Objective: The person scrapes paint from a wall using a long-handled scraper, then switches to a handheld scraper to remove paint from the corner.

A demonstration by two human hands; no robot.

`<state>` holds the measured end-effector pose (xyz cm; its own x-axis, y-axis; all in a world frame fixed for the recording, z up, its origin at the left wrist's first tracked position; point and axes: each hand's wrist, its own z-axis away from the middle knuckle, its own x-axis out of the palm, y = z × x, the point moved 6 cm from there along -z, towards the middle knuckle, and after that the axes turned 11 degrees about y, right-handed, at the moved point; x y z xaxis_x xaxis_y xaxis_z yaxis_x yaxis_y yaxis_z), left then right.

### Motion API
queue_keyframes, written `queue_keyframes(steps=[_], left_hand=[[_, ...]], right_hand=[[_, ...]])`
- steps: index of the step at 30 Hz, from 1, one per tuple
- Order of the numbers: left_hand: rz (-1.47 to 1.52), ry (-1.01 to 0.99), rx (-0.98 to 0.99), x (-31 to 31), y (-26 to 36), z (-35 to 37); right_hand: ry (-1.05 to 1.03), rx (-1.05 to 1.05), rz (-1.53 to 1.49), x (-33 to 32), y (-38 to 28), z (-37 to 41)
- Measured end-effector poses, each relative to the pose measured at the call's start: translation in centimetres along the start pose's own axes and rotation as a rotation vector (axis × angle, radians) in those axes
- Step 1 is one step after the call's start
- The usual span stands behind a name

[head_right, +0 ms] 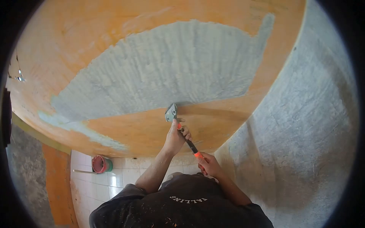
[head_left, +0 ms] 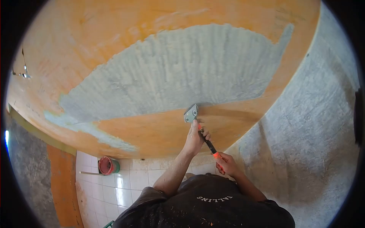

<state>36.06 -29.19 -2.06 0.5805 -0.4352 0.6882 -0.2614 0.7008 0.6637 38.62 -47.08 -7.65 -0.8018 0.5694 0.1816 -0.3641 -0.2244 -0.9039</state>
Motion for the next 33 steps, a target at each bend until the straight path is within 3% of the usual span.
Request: queue_keyframes(steps=[7,11,15,19,21,29,31,33], left_hand=[[0.045,-0.046,-0.008,-5.3,6.7,1.2],[-0.090,-0.048,0.133,-7.2,9.8,1.7],[-0.081,-0.085,0.150,-7.9,9.6,1.7],[0.053,-0.038,0.074,-8.2,8.9,1.9],[0.074,-0.010,0.100,-8.2,9.3,2.0],[0.075,0.063,0.200,-10.7,11.1,1.3],[0.135,-0.056,0.194,-11.1,11.0,0.9],[0.134,-0.038,0.197,-11.4,10.9,0.9]], right_hand=[[0.039,-0.023,0.056,8.3,-0.6,-2.7],[0.062,-0.102,0.069,11.5,0.5,-4.7],[0.164,-0.134,0.123,11.3,1.1,-4.8],[0.250,-0.286,0.329,10.5,0.1,-4.3],[0.310,-0.478,0.493,10.5,-1.6,-4.0],[0.290,-0.642,0.648,13.3,-5.5,-4.6],[0.283,-0.653,0.669,13.9,-5.5,-4.7],[0.305,-0.650,0.701,14.0,-5.3,-4.5]])
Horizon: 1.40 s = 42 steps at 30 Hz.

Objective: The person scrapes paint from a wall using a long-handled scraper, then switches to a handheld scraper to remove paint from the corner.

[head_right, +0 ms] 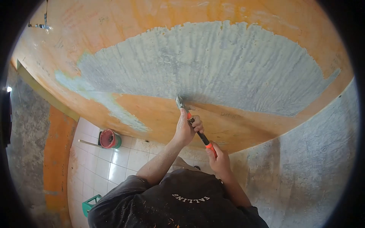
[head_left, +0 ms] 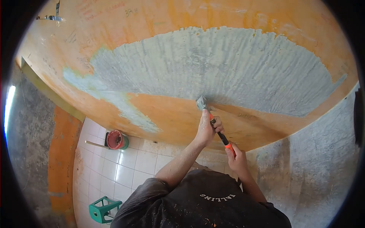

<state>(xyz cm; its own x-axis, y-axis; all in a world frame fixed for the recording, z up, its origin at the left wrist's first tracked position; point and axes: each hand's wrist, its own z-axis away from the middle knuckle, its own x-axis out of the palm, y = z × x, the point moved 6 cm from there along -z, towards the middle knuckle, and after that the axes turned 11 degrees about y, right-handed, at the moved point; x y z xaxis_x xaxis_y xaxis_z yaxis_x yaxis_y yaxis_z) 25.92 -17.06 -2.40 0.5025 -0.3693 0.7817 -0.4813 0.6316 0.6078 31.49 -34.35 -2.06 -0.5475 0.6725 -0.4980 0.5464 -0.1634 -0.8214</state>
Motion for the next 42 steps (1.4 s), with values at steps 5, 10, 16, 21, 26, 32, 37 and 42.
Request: queue_keyframes(steps=[5,10,16,21,26,32,37,42], left_hand=[[-0.104,0.028,0.010,0.4,1.4,0.7],[0.009,0.057,0.094,-2.3,5.7,0.9],[0.010,0.095,0.144,-7.2,13.3,1.9],[0.014,0.105,0.178,-11.9,19.1,2.5],[-0.031,0.094,0.135,-14.7,22.3,3.0],[-0.075,0.075,0.021,-15.5,22.1,3.1],[-0.150,-0.021,0.018,-15.3,22.4,3.0],[-0.112,0.020,0.064,-17.0,23.7,2.9]], right_hand=[[0.010,0.000,0.059,0.6,-1.2,-0.2],[-0.015,-0.049,0.092,4.1,-3.7,-1.6],[-0.078,-0.043,0.125,11.1,-8.8,-2.5],[-0.078,-0.040,0.083,17.6,-12.4,-2.6],[-0.027,-0.016,0.032,21.9,-13.6,-1.6],[0.001,0.117,-0.066,23.0,-13.7,0.0],[-0.003,0.158,-0.056,22.8,-14.7,0.9],[0.036,0.107,-0.021,23.9,-16.3,-0.3]])
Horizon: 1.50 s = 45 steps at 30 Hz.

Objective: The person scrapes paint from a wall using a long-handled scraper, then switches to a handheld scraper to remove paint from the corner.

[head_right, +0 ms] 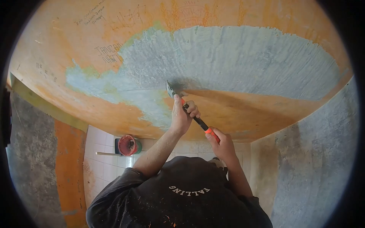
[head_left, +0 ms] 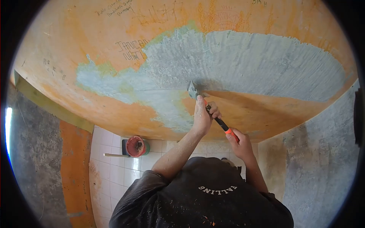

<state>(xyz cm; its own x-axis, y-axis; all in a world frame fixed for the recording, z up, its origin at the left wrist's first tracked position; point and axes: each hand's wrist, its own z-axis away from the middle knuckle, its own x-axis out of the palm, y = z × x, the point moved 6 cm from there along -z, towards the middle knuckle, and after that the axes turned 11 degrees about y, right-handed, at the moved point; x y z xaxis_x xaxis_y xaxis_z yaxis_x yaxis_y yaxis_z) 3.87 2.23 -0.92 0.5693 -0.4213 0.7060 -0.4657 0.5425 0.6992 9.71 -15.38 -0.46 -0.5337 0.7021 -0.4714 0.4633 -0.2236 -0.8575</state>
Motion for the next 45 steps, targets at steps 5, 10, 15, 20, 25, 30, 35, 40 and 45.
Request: queue_keyframes(steps=[5,10,15,20,25,30,35,40,45], left_hand=[[0.088,0.007,-0.113,1.3,-1.0,0.8],[0.151,-0.030,-0.135,0.8,-1.0,1.2],[0.100,0.003,-0.145,1.2,-1.1,1.3],[0.115,-0.069,-0.167,1.8,-1.4,1.3],[0.117,-0.094,-0.168,1.7,-2.2,0.8],[0.109,-0.077,-0.167,2.3,-2.0,1.1],[0.094,-0.077,-0.157,2.2,-2.5,0.7],[0.096,-0.072,-0.186,2.2,-2.2,0.9],[0.060,-0.037,-0.178,2.2,-2.4,0.8]], right_hand=[[0.004,0.000,0.025,-1.9,-0.5,1.0],[-0.054,0.038,0.112,-2.0,-1.7,1.5],[0.004,0.049,0.035,-2.2,-1.2,1.7],[-0.007,0.057,0.054,-2.4,-0.8,2.1],[0.037,0.054,0.005,-2.6,-0.5,2.2],[0.011,0.113,0.041,-3.0,-0.3,1.9],[0.046,0.155,-0.023,-3.1,0.8,2.2],[0.021,0.190,-0.044,-2.7,1.3,2.4],[0.054,0.199,-0.071,-2.7,1.3,2.5]])
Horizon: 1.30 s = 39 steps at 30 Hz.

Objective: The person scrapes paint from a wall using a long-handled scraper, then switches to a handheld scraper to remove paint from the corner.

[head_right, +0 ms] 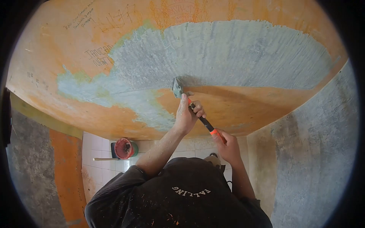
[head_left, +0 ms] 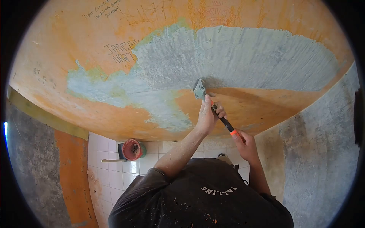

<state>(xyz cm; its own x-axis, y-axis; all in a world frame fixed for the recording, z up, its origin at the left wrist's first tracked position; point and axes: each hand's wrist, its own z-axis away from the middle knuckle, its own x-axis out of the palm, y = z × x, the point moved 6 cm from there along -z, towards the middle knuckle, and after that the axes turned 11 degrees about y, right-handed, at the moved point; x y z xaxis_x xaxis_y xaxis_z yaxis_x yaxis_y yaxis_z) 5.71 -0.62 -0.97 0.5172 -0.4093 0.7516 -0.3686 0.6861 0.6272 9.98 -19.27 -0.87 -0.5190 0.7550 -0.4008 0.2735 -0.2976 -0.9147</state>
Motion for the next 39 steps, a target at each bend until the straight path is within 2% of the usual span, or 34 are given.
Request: queue_keyframes(steps=[3,7,13,15,17,22,25,27,32,34,37,39], left_hand=[[0.037,-0.049,-0.008,0.1,0.1,0.0],[-0.005,-0.075,-0.020,0.1,0.6,0.3],[-0.037,-0.053,-0.011,0.4,0.7,0.4],[-0.058,-0.068,0.002,-0.2,1.3,0.4],[-0.020,-0.122,-0.013,-1.1,1.6,0.2],[-0.011,-0.071,-0.019,0.2,1.3,0.5],[-0.012,-0.116,0.002,-0.1,1.7,0.6],[-0.012,-0.115,-0.015,-0.5,1.9,0.6],[-0.039,-0.087,-0.022,0.2,1.4,0.5],[0.004,-0.094,0.060,-1.2,2.3,0.2],[0.002,-0.157,0.056,-1.2,3.4,0.5],[-0.016,-0.089,0.059,-0.8,2.7,0.5]], right_hand=[[-0.059,0.100,-0.037,0.3,0.4,0.1],[-0.060,0.048,-0.037,1.1,1.6,0.4],[-0.100,0.237,-0.199,1.3,2.1,0.5],[-0.082,0.089,-0.150,2.3,1.5,0.3],[-0.072,0.088,-0.136,2.3,1.3,0.3],[-0.049,0.090,-0.071,1.4,1.0,0.2],[-0.050,0.072,-0.036,1.6,0.6,0.3],[-0.006,-0.036,-0.002,2.1,0.1,0.4],[-0.051,0.116,-0.085,1.5,0.8,-0.2],[-0.033,-0.042,-0.010,2.3,-0.6,-0.3],[0.003,-0.127,0.046,2.6,-2.1,-0.3],[0.006,-0.101,0.020,1.7,-2.0,-0.5]])
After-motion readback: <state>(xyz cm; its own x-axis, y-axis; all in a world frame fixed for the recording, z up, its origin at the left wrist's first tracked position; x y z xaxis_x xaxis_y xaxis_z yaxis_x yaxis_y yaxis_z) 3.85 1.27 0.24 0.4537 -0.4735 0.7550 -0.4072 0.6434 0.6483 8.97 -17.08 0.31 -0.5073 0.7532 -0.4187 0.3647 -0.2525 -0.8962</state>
